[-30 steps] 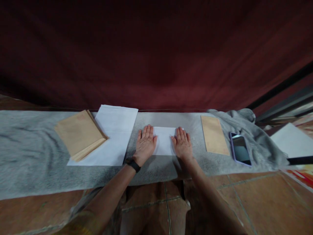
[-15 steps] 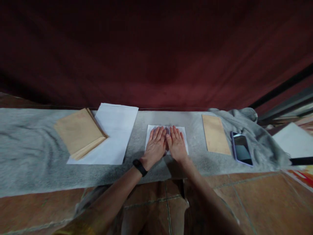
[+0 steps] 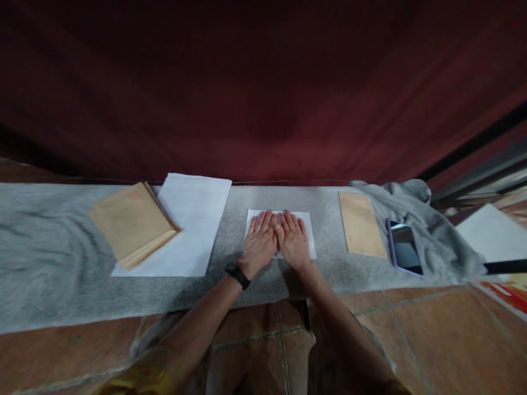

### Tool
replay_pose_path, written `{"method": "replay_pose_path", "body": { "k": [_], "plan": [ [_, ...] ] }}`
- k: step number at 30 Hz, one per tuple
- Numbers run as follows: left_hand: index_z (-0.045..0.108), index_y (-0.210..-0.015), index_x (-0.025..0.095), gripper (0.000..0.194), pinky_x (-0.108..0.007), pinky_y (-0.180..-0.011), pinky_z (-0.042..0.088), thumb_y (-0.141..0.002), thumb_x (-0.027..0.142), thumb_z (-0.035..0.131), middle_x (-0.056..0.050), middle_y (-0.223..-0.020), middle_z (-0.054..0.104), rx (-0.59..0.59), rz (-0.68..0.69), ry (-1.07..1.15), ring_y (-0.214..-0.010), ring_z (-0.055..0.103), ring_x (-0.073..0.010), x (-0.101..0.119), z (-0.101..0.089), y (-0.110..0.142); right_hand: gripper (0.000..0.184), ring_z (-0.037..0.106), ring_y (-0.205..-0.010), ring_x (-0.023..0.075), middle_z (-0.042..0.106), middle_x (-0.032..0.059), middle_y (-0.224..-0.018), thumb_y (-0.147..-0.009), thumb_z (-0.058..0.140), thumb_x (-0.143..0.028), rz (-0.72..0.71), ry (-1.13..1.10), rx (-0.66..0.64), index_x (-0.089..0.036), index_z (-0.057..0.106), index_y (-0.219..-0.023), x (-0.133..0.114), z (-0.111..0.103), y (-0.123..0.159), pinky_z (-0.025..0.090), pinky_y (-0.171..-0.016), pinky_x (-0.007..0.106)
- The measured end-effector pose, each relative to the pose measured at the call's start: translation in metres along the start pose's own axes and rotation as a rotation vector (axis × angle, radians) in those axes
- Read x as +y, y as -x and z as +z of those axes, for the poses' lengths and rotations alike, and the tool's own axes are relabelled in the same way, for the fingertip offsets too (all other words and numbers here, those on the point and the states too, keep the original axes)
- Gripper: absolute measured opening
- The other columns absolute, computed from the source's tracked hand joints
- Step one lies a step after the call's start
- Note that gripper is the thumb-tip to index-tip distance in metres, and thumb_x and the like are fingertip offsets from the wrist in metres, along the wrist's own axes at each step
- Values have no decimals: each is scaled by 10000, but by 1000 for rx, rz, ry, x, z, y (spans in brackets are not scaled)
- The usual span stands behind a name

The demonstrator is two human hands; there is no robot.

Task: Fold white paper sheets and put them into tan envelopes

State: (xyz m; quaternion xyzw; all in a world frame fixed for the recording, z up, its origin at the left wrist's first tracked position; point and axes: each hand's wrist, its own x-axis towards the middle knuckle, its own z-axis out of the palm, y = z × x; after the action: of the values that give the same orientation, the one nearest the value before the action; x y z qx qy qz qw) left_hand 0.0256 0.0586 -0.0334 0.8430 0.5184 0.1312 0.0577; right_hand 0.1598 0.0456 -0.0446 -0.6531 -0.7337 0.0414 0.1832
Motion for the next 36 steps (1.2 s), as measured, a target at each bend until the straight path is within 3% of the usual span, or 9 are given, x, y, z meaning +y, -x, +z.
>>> {"method": "replay_pose_path", "body": {
  "k": [16, 24, 31, 36],
  "plan": [
    [381, -1551, 91, 577, -470, -1270, 193, -1046, 349, 274, -134, -1642, 332, 3, -105, -126, -1536, 284, -255, -17, -1, 2, 552, 403, -1466, 288, 428, 156, -1590, -1068, 306, -402, 39, 107, 71, -135, 440, -1533, 21, 5, 3, 278, -1207, 503],
    [360, -1564, 100, 587, -502, -1265, 180, -1051, 375, 286, -144, -1641, 326, -10, -153, -177, -1539, 273, -275, -26, -7, 5, 585, 350, -1493, 311, 382, 164, -1615, -1064, 306, -424, 138, 145, 26, -116, 402, -1552, 38, 0, 8, 247, -1214, 529],
    [382, -1541, 40, 591, -487, -1273, 168, -1048, 348, 277, -176, -1625, 348, -13, -188, -195, -1531, 291, -283, -36, -7, 6, 580, 362, -1482, 330, 361, 170, -1625, -1063, 282, -391, 248, 178, 13, -110, 389, -1559, 45, -7, 10, 243, -1210, 553],
    [402, -1515, -9, 581, -475, -1275, 194, -1040, 299, 271, -198, -1615, 361, 38, -193, -168, -1526, 300, -291, -31, -13, 4, 566, 320, -1510, 313, 338, 167, -1638, -1066, 264, -365, 277, 183, 26, -106, 409, -1548, 38, -16, 7, 236, -1220, 539]
  ]
}}
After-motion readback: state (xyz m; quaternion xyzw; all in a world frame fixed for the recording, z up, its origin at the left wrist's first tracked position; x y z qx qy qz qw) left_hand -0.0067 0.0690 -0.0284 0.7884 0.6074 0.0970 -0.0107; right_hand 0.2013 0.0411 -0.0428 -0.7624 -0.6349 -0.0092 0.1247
